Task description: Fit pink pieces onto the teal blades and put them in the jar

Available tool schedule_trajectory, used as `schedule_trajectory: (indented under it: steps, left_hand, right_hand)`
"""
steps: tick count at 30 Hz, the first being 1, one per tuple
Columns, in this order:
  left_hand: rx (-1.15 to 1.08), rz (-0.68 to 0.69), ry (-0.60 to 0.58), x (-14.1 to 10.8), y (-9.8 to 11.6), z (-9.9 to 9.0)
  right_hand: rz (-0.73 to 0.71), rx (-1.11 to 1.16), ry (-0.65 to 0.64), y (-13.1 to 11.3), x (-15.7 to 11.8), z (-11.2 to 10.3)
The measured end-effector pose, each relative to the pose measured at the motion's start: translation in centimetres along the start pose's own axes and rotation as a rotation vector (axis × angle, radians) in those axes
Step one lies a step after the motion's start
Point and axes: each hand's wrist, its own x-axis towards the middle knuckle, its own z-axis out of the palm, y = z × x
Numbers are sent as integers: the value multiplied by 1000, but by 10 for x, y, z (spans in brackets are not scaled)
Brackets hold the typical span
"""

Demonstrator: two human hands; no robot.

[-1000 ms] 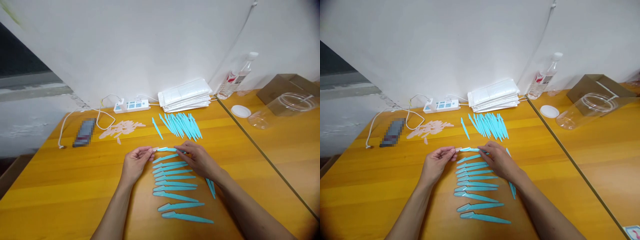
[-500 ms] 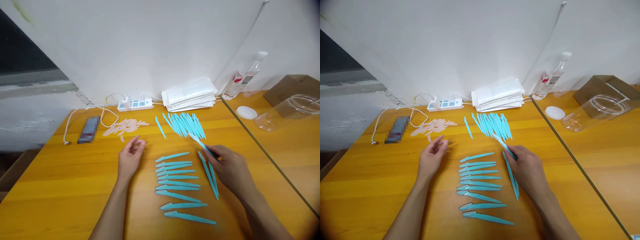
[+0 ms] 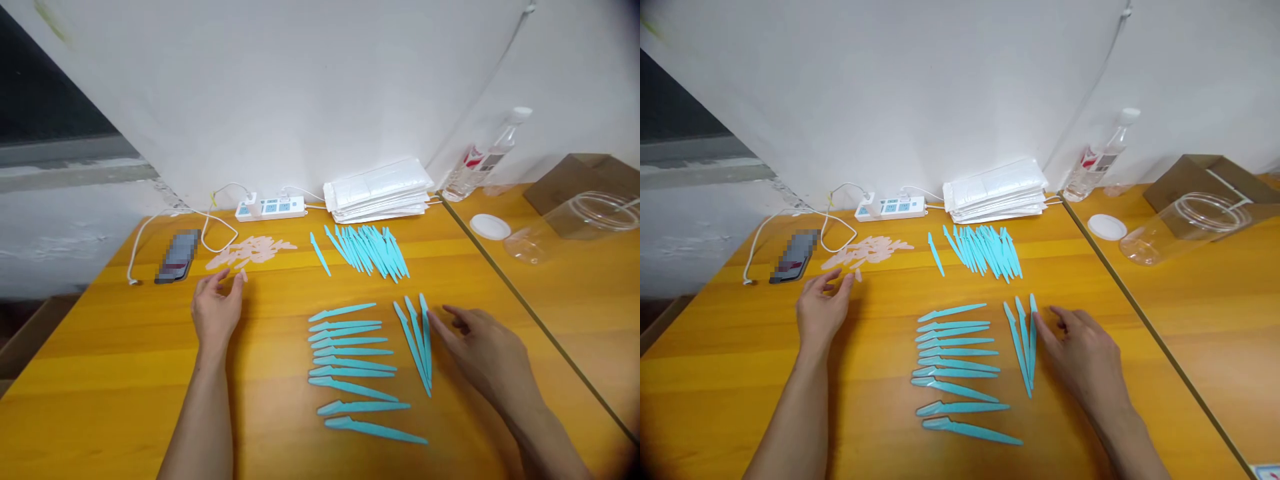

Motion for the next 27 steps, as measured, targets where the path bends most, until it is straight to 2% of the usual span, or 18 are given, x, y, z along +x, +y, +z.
schedule_trajectory:
  steps: [2,4,6,8,11,14,17,20,23,27]
  left_hand:
    - [54,45,-38,7,-4,3]
    - [102,116,-113,13,-7,9]
    - [149,192,-199,18,-8,15]
    - [174,245,-256,21,-8,18]
    - [174,261,-261,23,-9,17]
    - [176,266,-246,22,-15,12]
    - [219,328,-274,21,-22,8]
    - [259,423,-294,23,-26,5]
    - [279,520,-295,29,-24,4]
    - [220,585,-371,31,-12,2]
  right_hand:
    - [-89,44,38,-13,18,-3]
    - [-196,111,26,-41,35,-3]
    - [-293,159,-47,-79,53,1]
    - [-371,161,-184,-121,69,9]
    - [-355,121,-286,-174,94,27]
    - [-326,98,-315,-203,115,46]
    - [-312,90,-348,-209,127,56]
    - [-330,99,-363,-205,130,55]
    - [-365,121,-366,-194,123,43]
    - [-428,194,-366,-165,103,19]
